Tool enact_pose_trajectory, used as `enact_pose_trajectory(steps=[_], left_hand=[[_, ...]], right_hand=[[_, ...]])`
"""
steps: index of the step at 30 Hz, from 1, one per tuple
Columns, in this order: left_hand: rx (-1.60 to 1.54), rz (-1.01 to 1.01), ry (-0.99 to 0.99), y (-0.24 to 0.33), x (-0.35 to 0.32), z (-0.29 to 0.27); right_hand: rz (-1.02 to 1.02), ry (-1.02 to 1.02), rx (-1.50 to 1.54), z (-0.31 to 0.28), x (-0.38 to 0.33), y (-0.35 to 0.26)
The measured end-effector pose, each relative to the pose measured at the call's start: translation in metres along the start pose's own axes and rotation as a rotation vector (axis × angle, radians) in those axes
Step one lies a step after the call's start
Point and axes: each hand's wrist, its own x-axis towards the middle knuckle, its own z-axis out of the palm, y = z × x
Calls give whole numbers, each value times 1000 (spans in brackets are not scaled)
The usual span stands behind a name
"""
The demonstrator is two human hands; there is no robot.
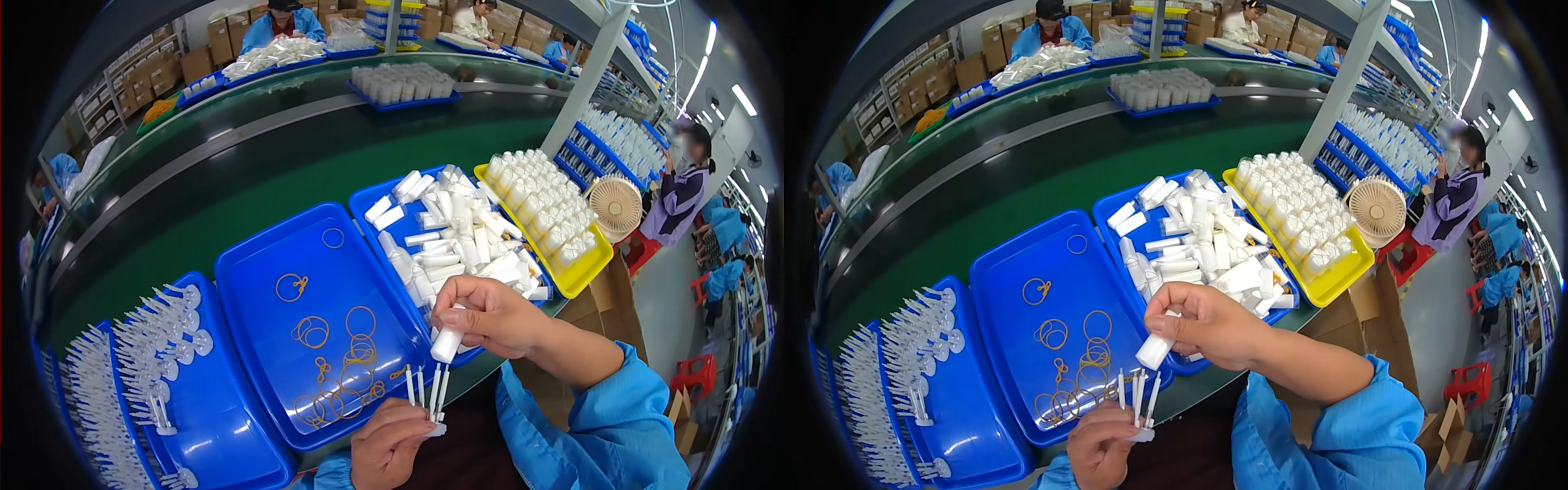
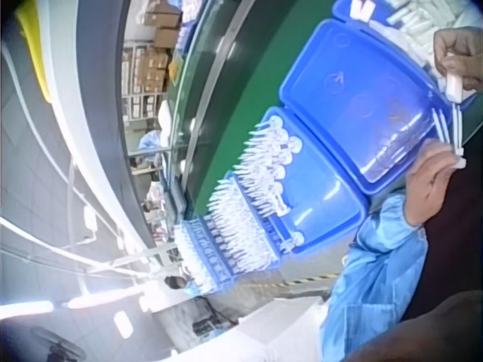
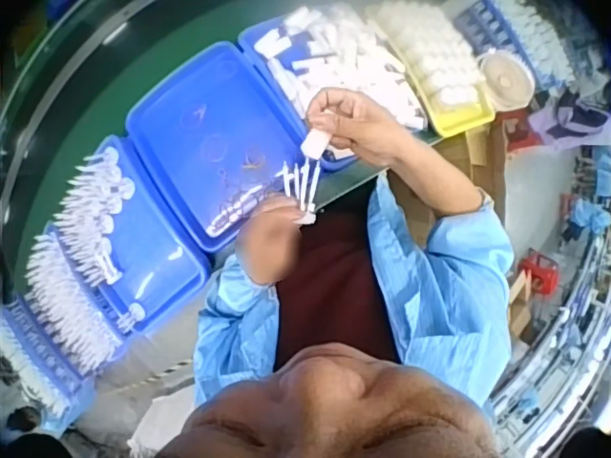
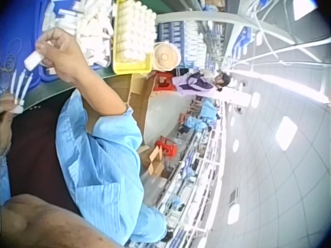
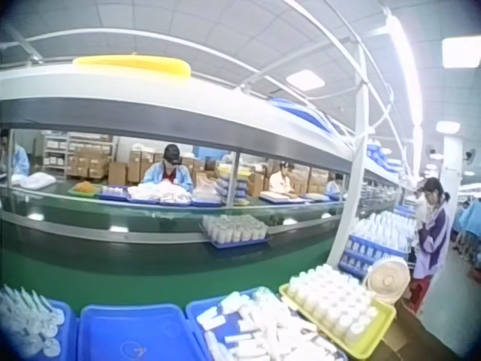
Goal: Assembling small white plastic components by inserting internal pieces and securing with rubber bands at a factory workstation.
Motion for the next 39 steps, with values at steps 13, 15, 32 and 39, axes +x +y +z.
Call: enact_pose_trajectory(steps=[13, 15, 32, 39], left_hand=[[-127, -186, -18, -7, 4, -2], [-150, -279, -21, -7, 5, -2], [-130, -186, 77, -20, -1, 5], [-235, -272, 152, -26, -5, -5]], right_hand=[[-175, -71, -649, -7, -8, -5], [-318, -69, -1061, -3, -12, -12], [-310, -307, -871, 10, -16, 18], [-149, -109, -943, 4, 44, -26]])
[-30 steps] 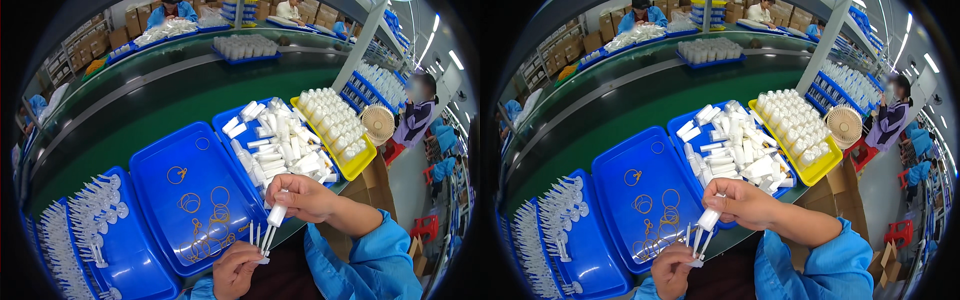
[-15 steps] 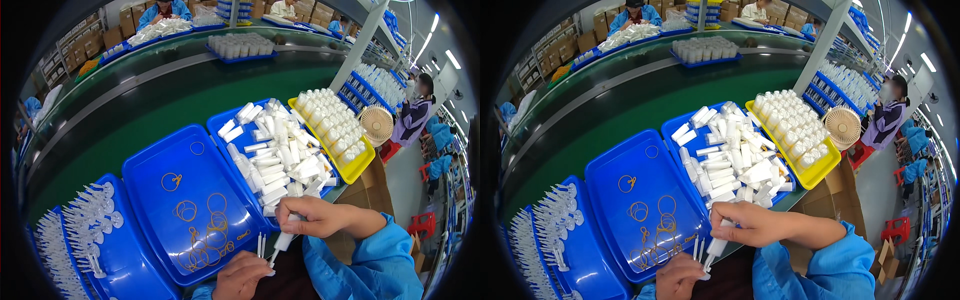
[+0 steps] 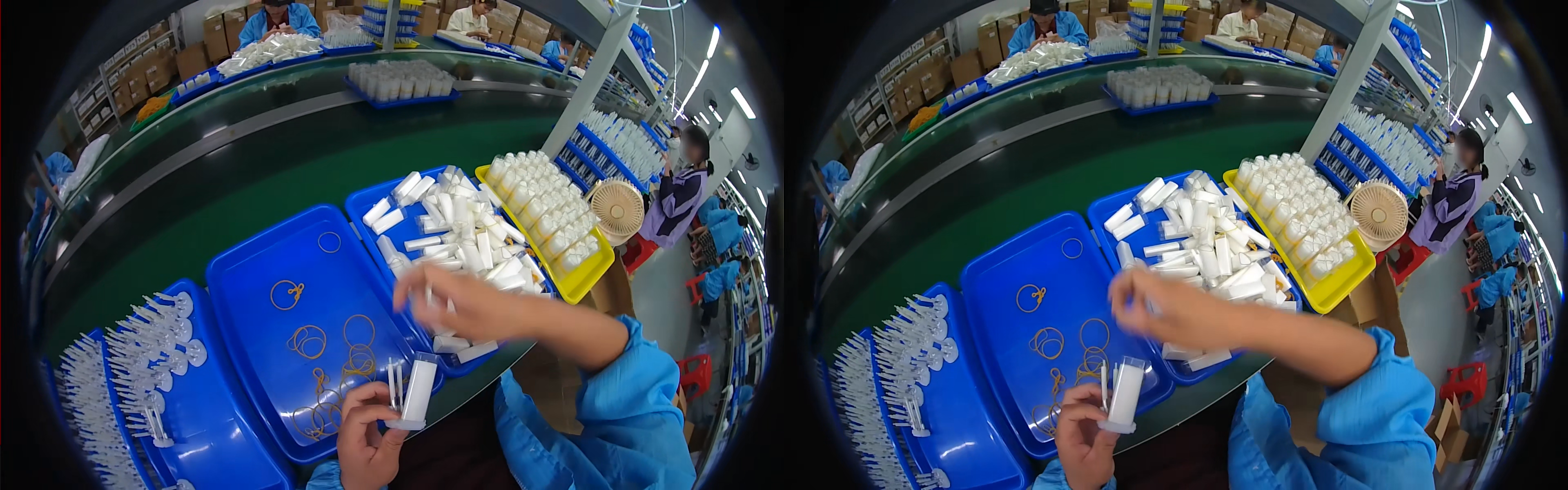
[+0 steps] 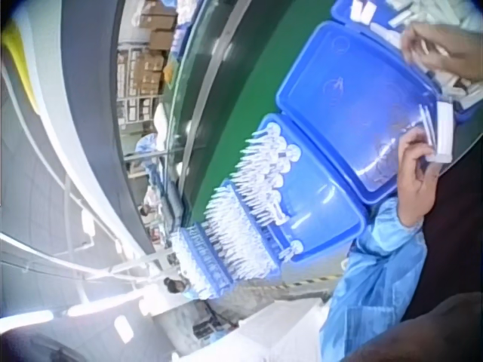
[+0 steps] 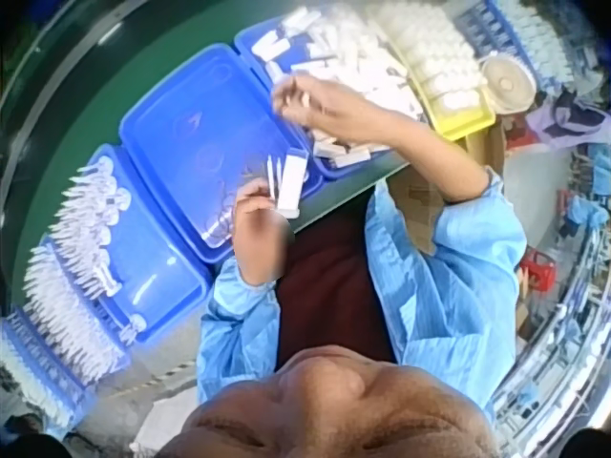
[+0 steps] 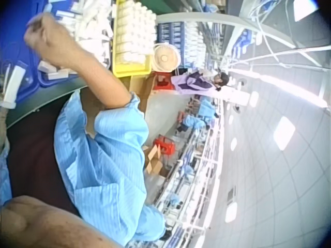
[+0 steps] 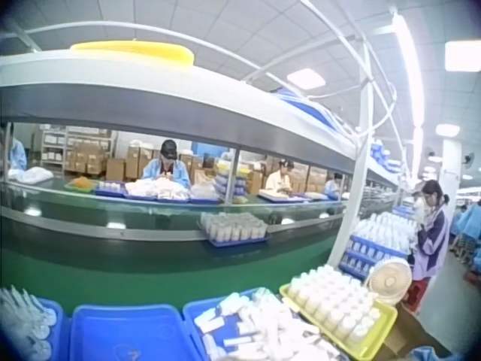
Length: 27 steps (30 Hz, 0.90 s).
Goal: Assembling small white plastic components by inserting internal pieces and securing with rubber bands at a factory workstation.
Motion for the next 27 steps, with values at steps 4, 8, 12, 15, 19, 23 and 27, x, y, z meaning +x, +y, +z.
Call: enact_pose_trajectory(steps=[4, 8, 12, 15, 19, 23, 27], left_hand=[[105, 144, -14, 2, 2, 1], [47, 88, 11, 10, -4, 6], [227, 153, -17, 15, -4, 0], [343, 223, -4, 20, -1, -2], [262, 189, -22, 15, -6, -3], [281, 287, -159, 10, 4, -4], [276, 248, -205, 12, 6, 1]], right_hand=[[-60, 153, -961, -44, 55, 66], [155, -120, -1125, -53, 89, 86], [251, -212, -1066, -61, 99, 86], [134, -138, -965, -61, 83, 78], [-329, 14, -919, -59, 47, 54], [-618, 18, -676, -35, 12, 24], [-675, -55, -601, -20, -12, -2]])
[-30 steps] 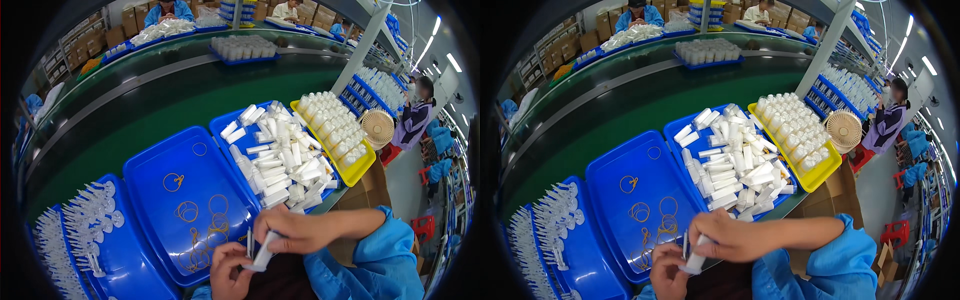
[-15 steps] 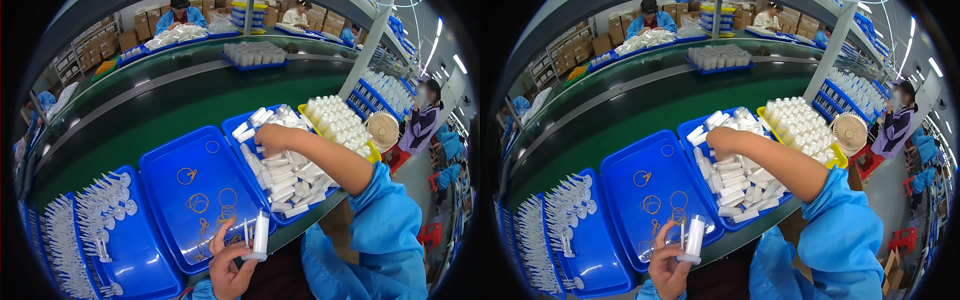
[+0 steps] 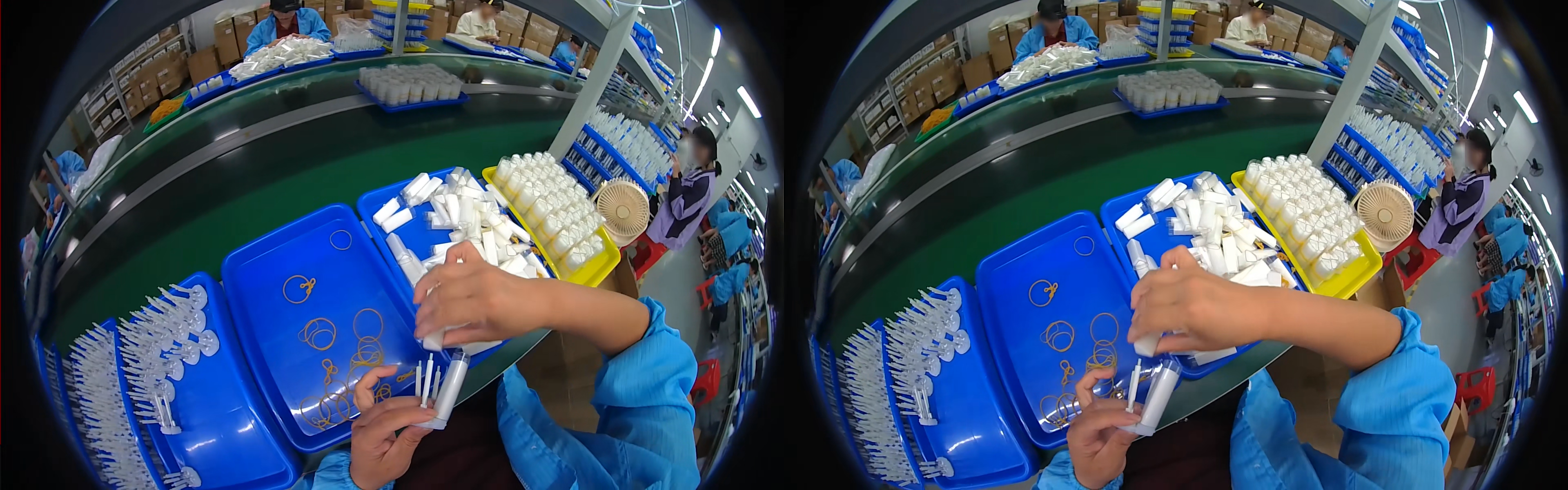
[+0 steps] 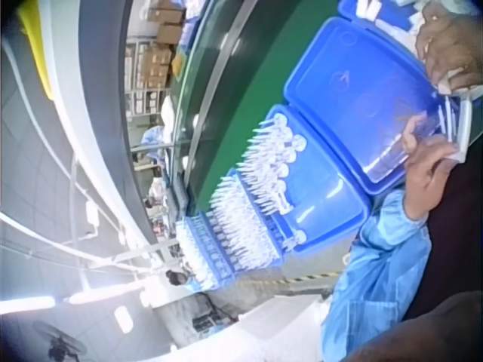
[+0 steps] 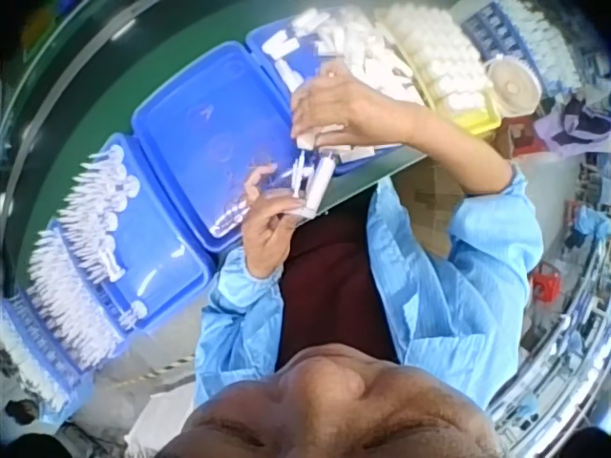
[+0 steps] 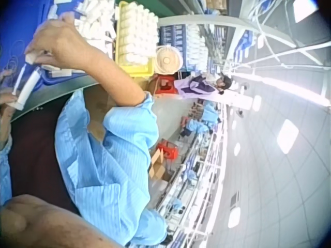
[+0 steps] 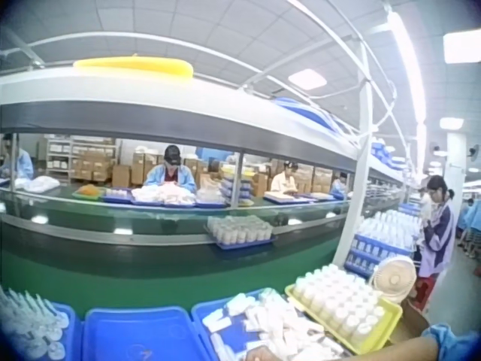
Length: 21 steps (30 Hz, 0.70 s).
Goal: Assembling small white plastic components by inserting internal pieces and securing with rubber bands at a factory workstation.
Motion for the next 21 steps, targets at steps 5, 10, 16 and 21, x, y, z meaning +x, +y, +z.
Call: enact_pose_trajectory(steps=[5, 10, 16, 21], left_hand=[[-44, -107, 51, 11, 2, 3], [-44, -107, 42, 10, 0, 2], [16, -105, 6, 13, 4, -1], [128, 36, -93, 8, 8, -10]], right_hand=[[17, -4, 245, 1, -5, -2], [56, -71, 525, 0, -6, 3], [145, -140, 520, -2, -2, -10], [139, -180, 548, -8, -1, -21]])
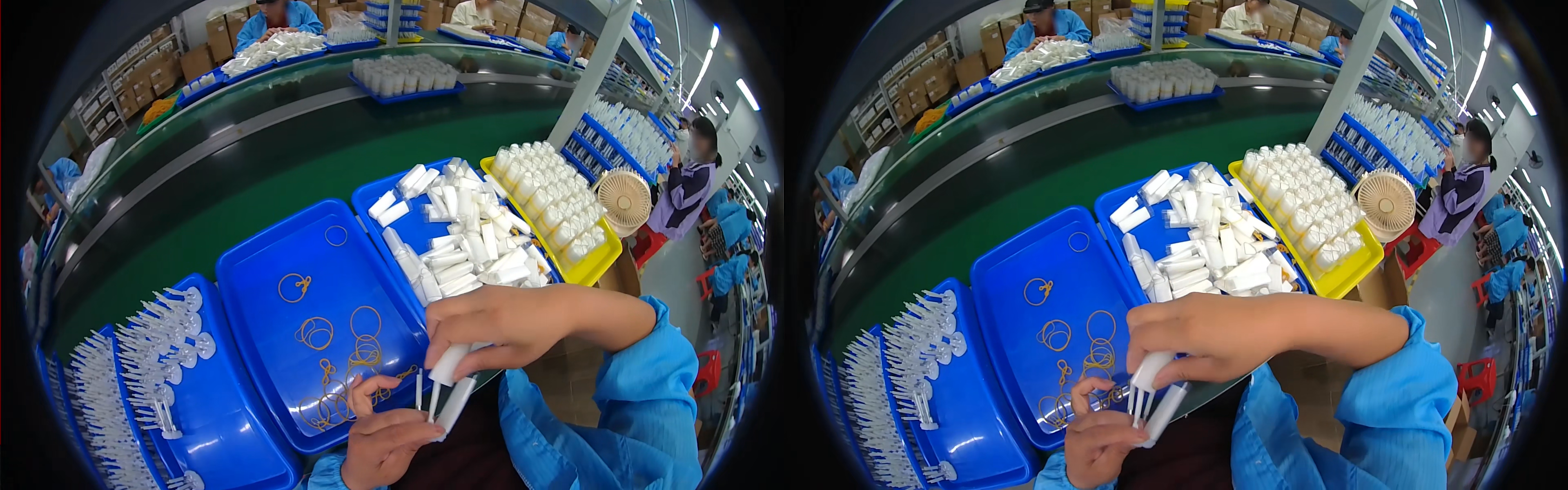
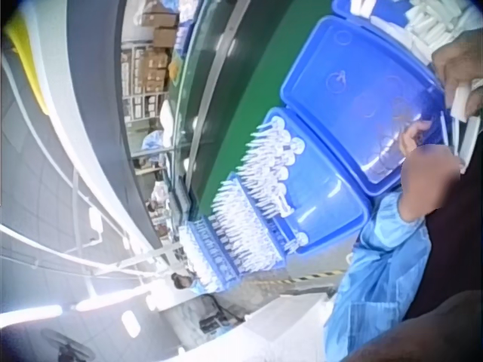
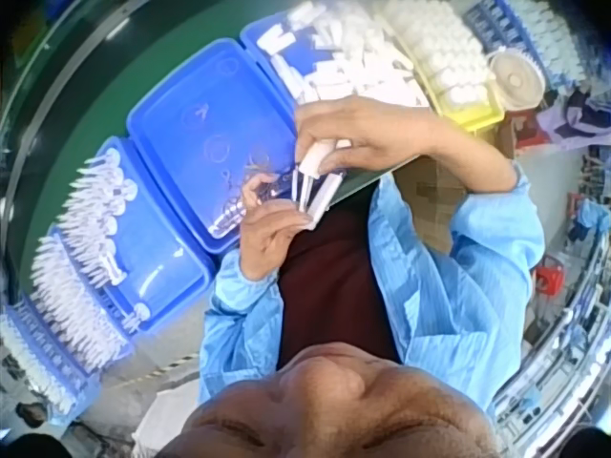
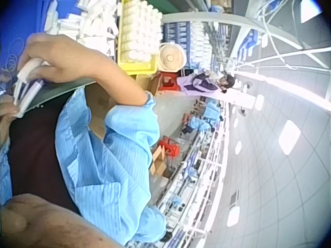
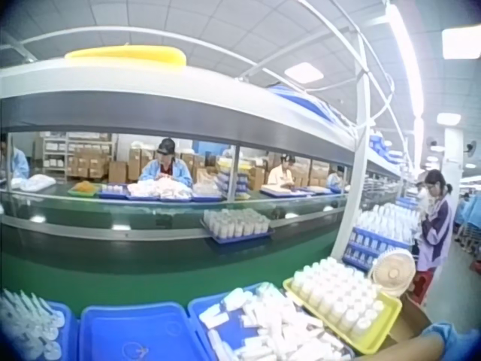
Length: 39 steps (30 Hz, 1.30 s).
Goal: Assembling small white plastic components by inserting internal pieces and securing with rubber bands at a factory workstation.
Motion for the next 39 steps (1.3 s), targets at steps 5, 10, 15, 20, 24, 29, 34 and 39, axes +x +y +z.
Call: enact_pose_trajectory(steps=[5, 10, 15, 20, 24, 29, 34, 39], left_hand=[[38, 33, -38, 0, -1, 0], [38, 94, -71, 1, -2, -2], [34, 120, -83, 1, 1, -5], [-7, 26, -41, -6, -10, 1], [-136, -134, 265, -2, -6, 6], [31, -113, 197, -13, -13, -4], [-104, -191, 354, -11, -13, 2], [-255, -204, 446, -2, -13, 5]], right_hand=[[-32, -19, -4, 3, -2, -2], [-74, -113, -174, 1, -1, -12], [-89, -149, -62, 3, 1, -9], [-115, -136, 9, 18, 5, -11], [-95, -65, -41, 43, 11, -13], [-57, -33, 49, 30, 31, 13], [163, 403, -626, -45, 66, 119], [423, 83, -1098, -57, 62, 181]])
